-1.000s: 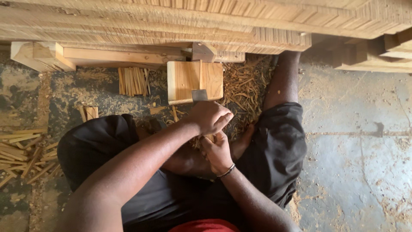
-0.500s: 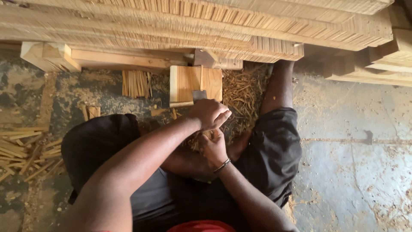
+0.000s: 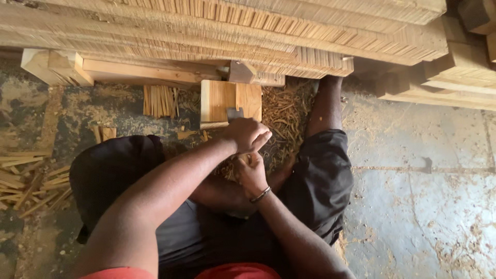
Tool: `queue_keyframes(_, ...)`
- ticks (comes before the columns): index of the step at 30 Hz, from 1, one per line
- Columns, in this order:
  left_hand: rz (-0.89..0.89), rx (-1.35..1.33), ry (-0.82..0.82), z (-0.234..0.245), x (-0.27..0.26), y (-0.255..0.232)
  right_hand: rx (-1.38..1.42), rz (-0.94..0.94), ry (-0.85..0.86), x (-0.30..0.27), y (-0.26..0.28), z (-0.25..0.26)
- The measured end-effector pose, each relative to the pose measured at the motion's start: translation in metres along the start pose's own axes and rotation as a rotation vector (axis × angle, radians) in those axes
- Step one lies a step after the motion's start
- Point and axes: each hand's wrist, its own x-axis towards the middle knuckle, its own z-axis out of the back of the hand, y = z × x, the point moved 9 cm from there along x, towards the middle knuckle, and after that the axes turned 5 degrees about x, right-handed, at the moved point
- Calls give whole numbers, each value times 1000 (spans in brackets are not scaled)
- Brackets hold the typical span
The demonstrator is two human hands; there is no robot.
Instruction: The person shapes a small piece of wood using a hand tool, removing thin shavings while sitting on the floor of a workshop.
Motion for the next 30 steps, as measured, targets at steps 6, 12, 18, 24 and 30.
queue_keyframes(6, 82, 41, 74, 10, 20, 18, -66, 9, -15, 24, 18, -10)
queue_keyframes(12, 104, 43, 112, 7, 28, 33, -46, -70, -41, 32, 20, -19)
queue_keyframes(18, 36, 33, -1, 9, 27, 31, -66, -4, -67, 32, 21, -15)
queue_keyframes(24, -74, 3, 21, -1, 24, 21, 31, -63, -83, 35, 13, -8)
queue_keyframes(30, -172, -37, -26, 0, 24, 16, 8, -80, -80, 38, 21, -16)
